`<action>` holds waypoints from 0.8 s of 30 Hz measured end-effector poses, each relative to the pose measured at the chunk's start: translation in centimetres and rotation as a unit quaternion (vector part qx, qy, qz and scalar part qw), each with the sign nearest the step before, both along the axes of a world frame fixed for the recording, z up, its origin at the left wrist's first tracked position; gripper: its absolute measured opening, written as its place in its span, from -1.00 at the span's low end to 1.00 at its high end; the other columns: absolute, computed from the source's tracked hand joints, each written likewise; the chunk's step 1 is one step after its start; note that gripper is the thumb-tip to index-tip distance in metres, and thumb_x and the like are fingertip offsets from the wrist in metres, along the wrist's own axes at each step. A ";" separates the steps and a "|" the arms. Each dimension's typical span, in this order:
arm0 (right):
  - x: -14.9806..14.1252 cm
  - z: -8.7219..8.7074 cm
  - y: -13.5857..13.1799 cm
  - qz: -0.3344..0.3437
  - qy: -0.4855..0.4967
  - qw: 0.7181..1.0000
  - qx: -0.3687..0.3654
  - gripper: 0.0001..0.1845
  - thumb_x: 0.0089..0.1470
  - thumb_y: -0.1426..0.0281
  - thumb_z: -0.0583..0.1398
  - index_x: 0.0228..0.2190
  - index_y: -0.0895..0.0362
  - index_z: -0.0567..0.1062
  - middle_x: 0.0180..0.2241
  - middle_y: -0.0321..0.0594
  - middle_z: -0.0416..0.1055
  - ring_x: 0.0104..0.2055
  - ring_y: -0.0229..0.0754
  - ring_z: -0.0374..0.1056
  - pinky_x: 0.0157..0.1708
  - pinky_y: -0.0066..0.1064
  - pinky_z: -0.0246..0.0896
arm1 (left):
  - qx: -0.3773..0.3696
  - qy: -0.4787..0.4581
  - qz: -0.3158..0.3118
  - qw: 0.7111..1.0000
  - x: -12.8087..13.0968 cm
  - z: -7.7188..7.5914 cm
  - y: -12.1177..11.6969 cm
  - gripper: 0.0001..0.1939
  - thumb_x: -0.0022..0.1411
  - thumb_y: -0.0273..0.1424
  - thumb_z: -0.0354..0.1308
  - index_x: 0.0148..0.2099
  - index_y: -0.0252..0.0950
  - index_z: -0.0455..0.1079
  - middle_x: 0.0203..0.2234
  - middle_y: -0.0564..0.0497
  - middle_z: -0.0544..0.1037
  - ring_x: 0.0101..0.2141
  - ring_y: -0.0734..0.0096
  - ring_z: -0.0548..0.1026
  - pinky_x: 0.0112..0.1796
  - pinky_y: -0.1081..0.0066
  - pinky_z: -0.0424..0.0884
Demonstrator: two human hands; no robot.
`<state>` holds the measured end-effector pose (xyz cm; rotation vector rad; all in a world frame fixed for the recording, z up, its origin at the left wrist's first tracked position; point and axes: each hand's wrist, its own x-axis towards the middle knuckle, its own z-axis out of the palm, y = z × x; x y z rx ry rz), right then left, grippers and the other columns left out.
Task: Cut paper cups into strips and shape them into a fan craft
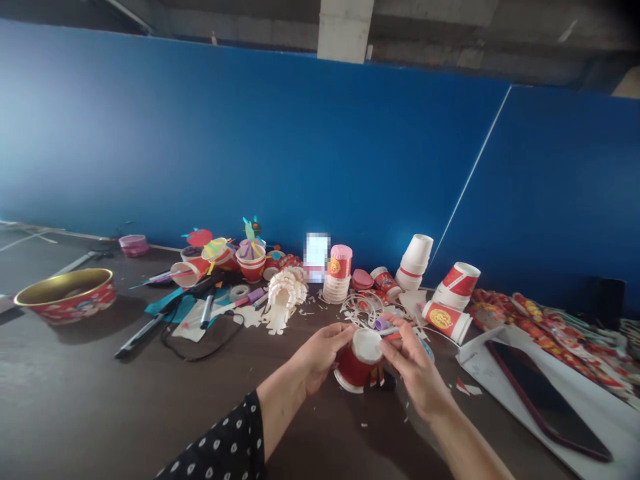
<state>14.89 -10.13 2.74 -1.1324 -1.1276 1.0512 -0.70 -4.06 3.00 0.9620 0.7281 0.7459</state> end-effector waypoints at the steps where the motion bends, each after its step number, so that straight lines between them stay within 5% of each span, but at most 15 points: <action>1: 0.0 0.0 0.0 0.009 -0.008 1.000 0.002 -0.39 -0.01 0.21 0.22 0.03 0.00 0.13 -0.54 -0.34 0.39 -0.50 -0.14 0.31 -0.45 -0.32 0.16 | -0.001 0.004 0.004 1.000 0.0 0.0 0.0 -0.61 -0.04 -0.17 0.25 -0.26 -0.38 0.38 -0.50 0.00 0.49 -0.48 0.47 0.41 -0.43 0.48 0.18; 14: -0.3 1.1 -0.6 0.025 -0.040 0.999 -0.003 -0.33 -0.08 0.20 0.26 0.04 0.04 0.17 -0.54 -0.34 0.43 -0.49 -0.17 0.30 -0.45 -0.38 0.16 | -0.038 -0.026 0.027 0.999 0.2 0.3 -0.1 -0.77 -0.06 -0.35 0.28 -0.37 -0.40 0.41 -0.55 0.02 0.47 -0.54 0.53 0.34 -0.44 0.49 0.16; 24: 0.0 0.1 0.0 0.038 0.002 0.999 -0.029 -0.57 -0.01 0.14 0.19 -0.09 0.00 0.32 -0.53 -0.35 0.38 -0.48 -0.20 0.28 -0.47 -0.38 0.21 | -0.056 -0.016 0.022 0.998 -0.2 0.2 0.2 -0.72 -0.16 -0.34 0.32 -0.39 -0.36 0.37 -0.58 0.07 0.43 -0.57 0.56 0.30 -0.44 0.49 0.12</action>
